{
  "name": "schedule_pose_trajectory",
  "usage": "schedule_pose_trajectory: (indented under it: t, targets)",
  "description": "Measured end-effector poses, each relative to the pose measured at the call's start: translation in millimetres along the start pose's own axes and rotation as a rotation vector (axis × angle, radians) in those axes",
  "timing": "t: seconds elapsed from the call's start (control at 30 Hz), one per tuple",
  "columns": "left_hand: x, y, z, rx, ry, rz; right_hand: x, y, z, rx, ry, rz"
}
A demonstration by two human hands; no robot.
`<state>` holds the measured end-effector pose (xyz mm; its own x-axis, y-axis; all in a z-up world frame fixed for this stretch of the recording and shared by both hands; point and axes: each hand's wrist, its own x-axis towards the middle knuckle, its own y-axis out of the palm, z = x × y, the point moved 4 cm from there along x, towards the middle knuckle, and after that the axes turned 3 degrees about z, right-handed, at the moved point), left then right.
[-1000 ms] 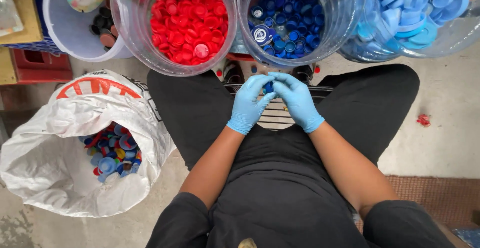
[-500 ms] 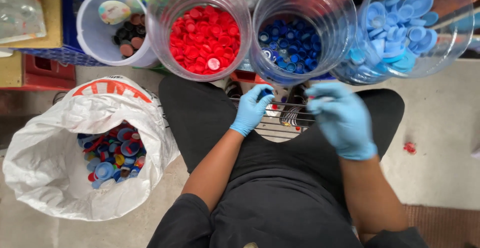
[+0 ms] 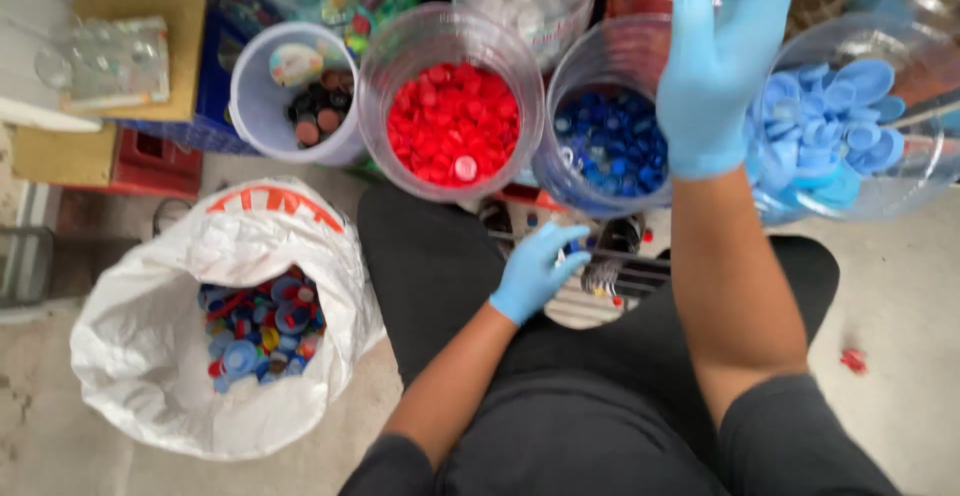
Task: The person sits cross-legged on the floor and sorts plastic bottle caps by color. They pick caps from a large white sack, separate them by hand, and place them into clear containers filled with red, blue, and other colored caps.
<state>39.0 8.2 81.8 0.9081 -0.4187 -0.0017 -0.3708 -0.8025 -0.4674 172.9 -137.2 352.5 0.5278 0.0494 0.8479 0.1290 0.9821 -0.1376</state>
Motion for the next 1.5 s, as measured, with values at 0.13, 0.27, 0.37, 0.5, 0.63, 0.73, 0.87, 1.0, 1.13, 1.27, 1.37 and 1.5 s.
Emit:
schedule_pose_trajectory:
  t: [0.13,0.27,0.37,0.5,0.63,0.73,0.87,1.0,1.13,1.27,1.37,1.5]
  targets:
    - [-4,-22,-43,0.200,0.308,-0.104,-78,-24,-6,-0.027,0.234,-0.139]
    - [27,-43,-81,0.276,0.573,-0.250,-161,-47,36,-0.037,0.242,-0.261]
    - [78,-73,-110,0.291,0.599,-0.246,-205,-30,73,0.041,0.207,-0.158]
    - [115,-91,-135,0.525,0.498,-0.173,-249,-12,57,0.096,0.291,-0.078]
    - [88,-125,-138,0.477,0.458,-0.249,-262,-1,32,0.021,0.346,0.008]
    - [34,-171,-106,0.554,0.493,-0.318,-268,-2,19,0.013,0.354,0.064]
    - [-83,-236,-20,0.566,0.191,-0.386,-257,4,18,0.084,0.332,0.093]
    - [-190,-275,45,0.864,-0.228,-0.550,-259,16,29,0.150,0.376,0.208]
    - [-273,-282,113,0.527,-0.860,-0.529,-274,30,33,0.208,0.391,0.351]
    - [-287,-246,158,0.408,-1.221,-0.149,-291,50,26,0.215,0.458,0.446]
    - [-267,-249,145,0.317,-1.268,-0.146,-307,54,11,0.104,0.573,0.525]
    - [-267,-237,214,0.286,-1.241,-0.348,-321,52,-8,0.036,0.646,0.531]
